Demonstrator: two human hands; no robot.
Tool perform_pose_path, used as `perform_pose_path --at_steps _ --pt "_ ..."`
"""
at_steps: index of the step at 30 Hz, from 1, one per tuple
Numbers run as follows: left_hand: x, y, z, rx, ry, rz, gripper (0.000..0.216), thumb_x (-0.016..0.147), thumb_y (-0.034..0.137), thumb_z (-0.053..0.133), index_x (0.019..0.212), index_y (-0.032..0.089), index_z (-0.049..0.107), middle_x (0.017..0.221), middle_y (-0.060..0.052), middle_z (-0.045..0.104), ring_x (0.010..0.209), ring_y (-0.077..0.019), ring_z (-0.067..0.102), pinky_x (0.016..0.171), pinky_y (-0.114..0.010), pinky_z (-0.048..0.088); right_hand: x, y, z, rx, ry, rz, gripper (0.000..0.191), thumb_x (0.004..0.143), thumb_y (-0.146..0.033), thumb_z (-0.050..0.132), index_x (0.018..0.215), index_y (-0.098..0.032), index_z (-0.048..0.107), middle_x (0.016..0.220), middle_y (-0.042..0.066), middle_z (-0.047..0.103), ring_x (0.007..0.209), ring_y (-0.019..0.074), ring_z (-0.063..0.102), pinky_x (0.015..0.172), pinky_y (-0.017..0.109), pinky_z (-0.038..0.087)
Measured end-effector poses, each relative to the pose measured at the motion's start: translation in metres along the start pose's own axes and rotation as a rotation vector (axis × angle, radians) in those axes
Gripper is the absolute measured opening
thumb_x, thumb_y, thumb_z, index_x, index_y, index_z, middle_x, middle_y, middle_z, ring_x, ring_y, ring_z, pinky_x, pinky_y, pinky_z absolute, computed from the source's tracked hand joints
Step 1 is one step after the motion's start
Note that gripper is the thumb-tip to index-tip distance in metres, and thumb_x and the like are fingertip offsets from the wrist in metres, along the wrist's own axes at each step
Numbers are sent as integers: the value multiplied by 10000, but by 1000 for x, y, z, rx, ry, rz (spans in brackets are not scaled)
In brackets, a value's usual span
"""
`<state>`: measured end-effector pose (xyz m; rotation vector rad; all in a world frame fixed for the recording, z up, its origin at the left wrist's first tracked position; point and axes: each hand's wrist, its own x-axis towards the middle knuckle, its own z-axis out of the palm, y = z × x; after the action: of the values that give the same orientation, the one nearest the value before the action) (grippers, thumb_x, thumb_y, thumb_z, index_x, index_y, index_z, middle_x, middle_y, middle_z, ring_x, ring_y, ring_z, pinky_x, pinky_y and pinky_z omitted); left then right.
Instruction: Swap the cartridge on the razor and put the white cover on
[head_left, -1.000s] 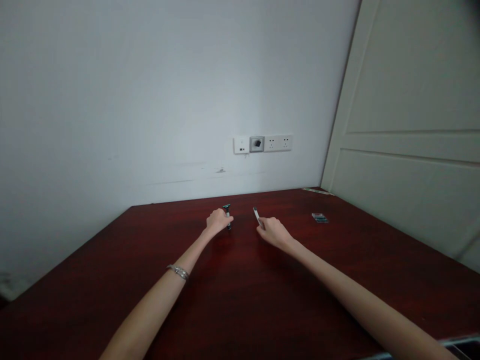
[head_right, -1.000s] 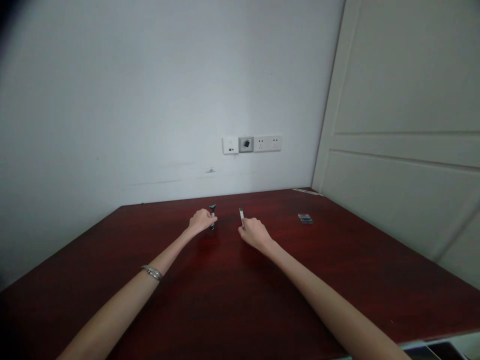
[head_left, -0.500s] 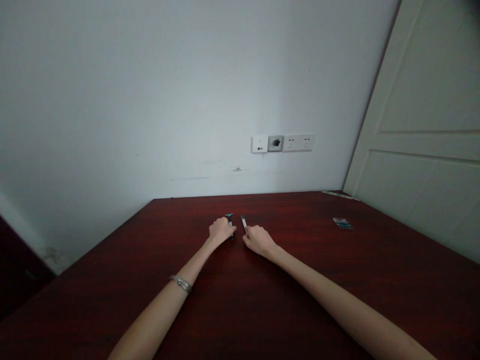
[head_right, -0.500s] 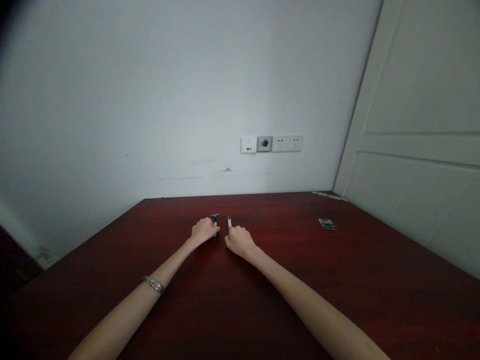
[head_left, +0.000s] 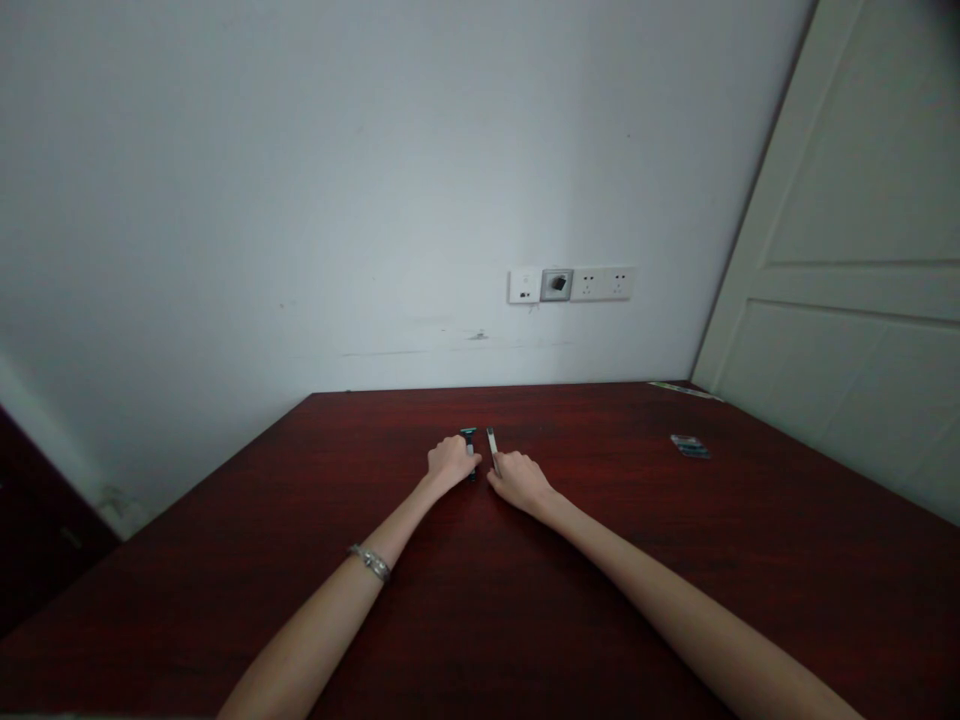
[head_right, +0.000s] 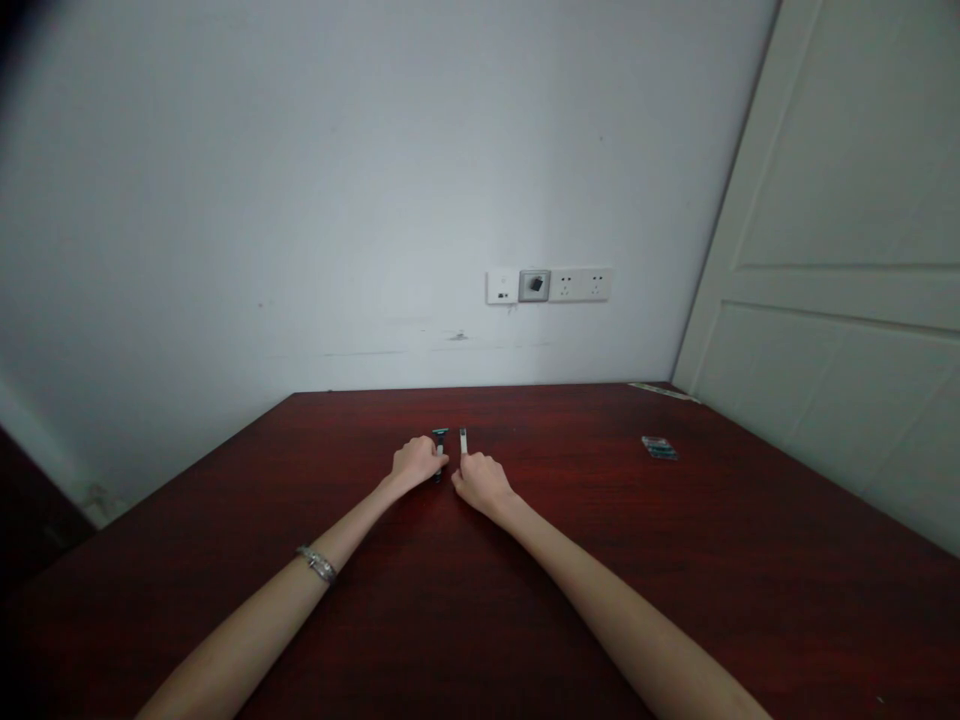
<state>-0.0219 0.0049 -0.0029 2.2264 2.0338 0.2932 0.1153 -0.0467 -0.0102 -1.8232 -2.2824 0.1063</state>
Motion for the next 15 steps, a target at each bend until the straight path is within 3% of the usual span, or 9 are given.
perform_pose_path --at_steps 6,9,15 --pt "1 1 2 -9 -6 12 301 744 421 525 905 203 655 1011 -112 670 959 -257 621 774 -324 468 -3 3 -4 12 19 -2 333 882 -318 334 1067 -140 546 960 159 649 877 269 627 715 333 436" --pt "1 2 4 -8 -4 11 289 748 423 518 873 201 654 1002 -109 672 954 -261 621 769 -325 465 0 12 -12 -1 95 26 376 884 -343 339 1173 -168 504 973 133 657 881 256 625 727 326 430" --pt "0 4 3 -6 -7 14 244 742 392 520 794 196 655 935 -88 683 911 -268 633 733 -323 470 8 69 -41 75 278 139 421 862 -328 389 1243 -192 506 1044 84 651 929 212 600 747 277 418"
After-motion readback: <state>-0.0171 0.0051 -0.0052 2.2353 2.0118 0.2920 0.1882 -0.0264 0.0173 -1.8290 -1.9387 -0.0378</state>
